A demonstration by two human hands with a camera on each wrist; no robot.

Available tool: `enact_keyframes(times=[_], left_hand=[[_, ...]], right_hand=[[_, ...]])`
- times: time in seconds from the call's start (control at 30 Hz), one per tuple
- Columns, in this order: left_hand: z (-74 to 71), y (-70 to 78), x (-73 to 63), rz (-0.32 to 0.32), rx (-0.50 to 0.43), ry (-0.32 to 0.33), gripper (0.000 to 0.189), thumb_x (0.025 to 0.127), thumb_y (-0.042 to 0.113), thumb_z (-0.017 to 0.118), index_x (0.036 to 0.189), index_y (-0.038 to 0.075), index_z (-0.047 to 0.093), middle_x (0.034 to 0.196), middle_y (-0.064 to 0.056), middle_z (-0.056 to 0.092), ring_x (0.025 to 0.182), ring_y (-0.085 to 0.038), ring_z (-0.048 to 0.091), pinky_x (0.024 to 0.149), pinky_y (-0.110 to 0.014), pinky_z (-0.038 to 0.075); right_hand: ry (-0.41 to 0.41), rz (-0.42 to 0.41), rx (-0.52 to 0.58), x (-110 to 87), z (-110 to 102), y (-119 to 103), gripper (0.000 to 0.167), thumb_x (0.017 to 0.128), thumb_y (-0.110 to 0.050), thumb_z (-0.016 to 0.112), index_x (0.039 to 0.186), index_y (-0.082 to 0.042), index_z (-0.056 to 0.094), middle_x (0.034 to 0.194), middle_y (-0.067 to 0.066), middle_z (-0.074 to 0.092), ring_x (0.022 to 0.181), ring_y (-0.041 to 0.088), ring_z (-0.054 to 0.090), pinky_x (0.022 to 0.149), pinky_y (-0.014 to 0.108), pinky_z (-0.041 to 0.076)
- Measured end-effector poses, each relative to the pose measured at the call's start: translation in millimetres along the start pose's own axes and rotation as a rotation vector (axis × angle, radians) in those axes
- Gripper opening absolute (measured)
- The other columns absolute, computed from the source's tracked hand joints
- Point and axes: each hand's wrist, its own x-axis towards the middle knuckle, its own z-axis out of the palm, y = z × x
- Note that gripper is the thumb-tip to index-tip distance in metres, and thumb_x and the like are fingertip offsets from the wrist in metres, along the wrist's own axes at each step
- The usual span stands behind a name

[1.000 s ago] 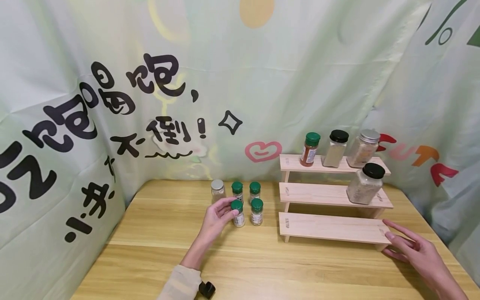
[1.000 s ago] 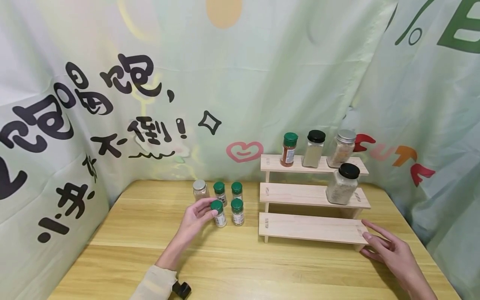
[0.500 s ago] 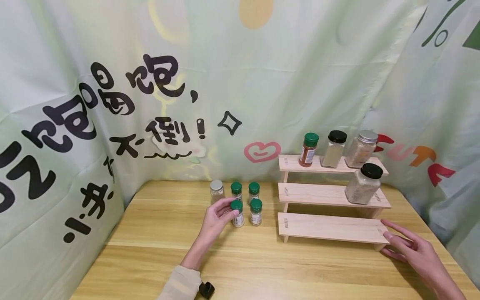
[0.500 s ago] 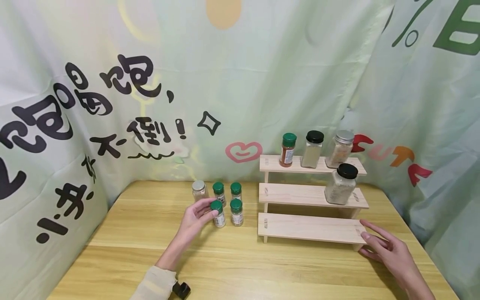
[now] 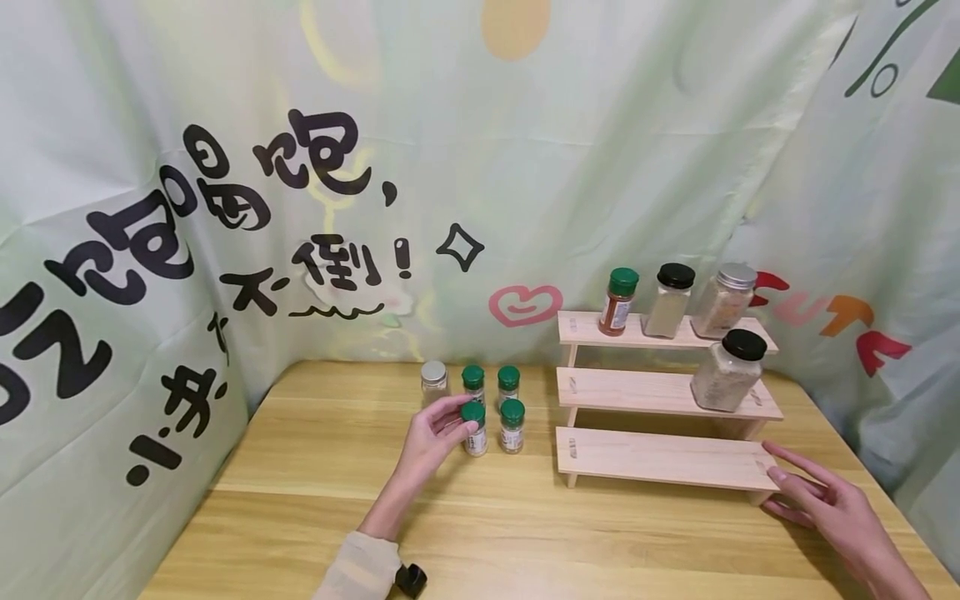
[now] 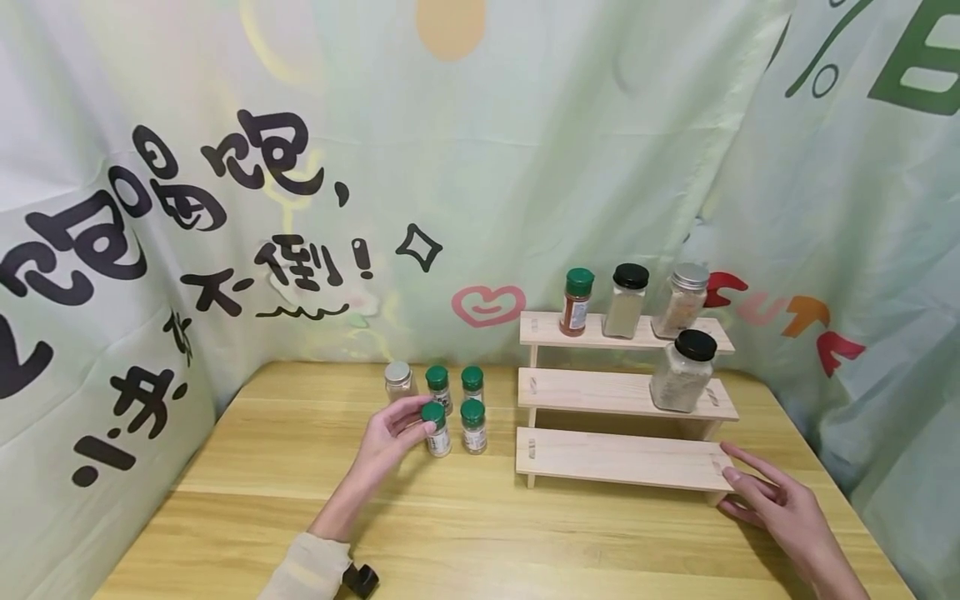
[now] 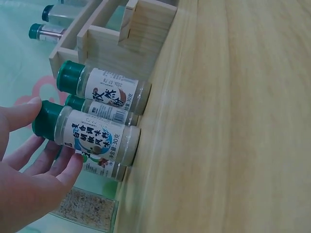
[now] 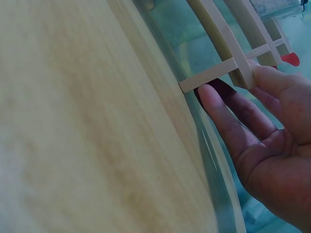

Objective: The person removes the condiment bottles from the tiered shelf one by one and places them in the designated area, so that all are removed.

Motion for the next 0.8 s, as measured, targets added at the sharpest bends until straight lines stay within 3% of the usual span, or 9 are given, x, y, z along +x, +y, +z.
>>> enact_keyframes(times=[0.17, 0.4, 0.6, 0.8], left_hand=[[-1.6, 5.3, -2.7, 0.045, 0.009, -0.004, 0.042, 0.091, 0.0, 0.075, 0.13, -0.008, 0.061, 0.131, -0.024, 0.063, 0.122, -0.035, 0.062, 0.104, -0.034, 0.052], [2.0, 23.4, -5.4, 0.094, 0.045, 0.008, 0.039, 0.092, 0.003, 0.076, 0.129, -0.002, 0.064, 0.131, -0.018, 0.066, 0.128, -0.034, 0.059, 0.114, -0.047, 0.042], [9.1, 40.3, -8.9, 0.161, 0.106, 0.0, 0.038, 0.092, 0.005, 0.076, 0.128, -0.001, 0.066, 0.132, -0.015, 0.067, 0.129, -0.031, 0.059, 0.115, -0.04, 0.042], [19.3, 53.7, -14.0, 0.225, 0.108, -0.027, 0.036, 0.093, 0.002, 0.074, 0.128, 0.001, 0.066, 0.13, -0.015, 0.067, 0.126, -0.031, 0.061, 0.113, -0.039, 0.044]], right_hand=[[0.007, 0.01, -0.014, -0.5, 0, 0, 0.041, 0.105, -0.005, 0.058, 0.142, -0.022, 0.063, 0.125, -0.032, 0.061, 0.104, -0.01, 0.062, 0.073, 0.035, 0.063], [-0.004, 0.003, 0.001, -0.5, -1, -1, 0.041, 0.105, -0.004, 0.057, 0.142, -0.02, 0.063, 0.125, -0.031, 0.062, 0.104, -0.008, 0.064, 0.073, 0.035, 0.063], [0.011, 0.028, -0.018, -1.0, -1, -2, 0.04, 0.105, -0.007, 0.058, 0.141, -0.023, 0.064, 0.123, -0.032, 0.062, 0.102, -0.008, 0.065, 0.073, 0.035, 0.063], [0.022, 0.035, -0.042, -1.0, 0, -2, 0.04, 0.104, -0.009, 0.059, 0.141, -0.023, 0.064, 0.122, -0.033, 0.061, 0.102, -0.009, 0.064, 0.073, 0.035, 0.063]])
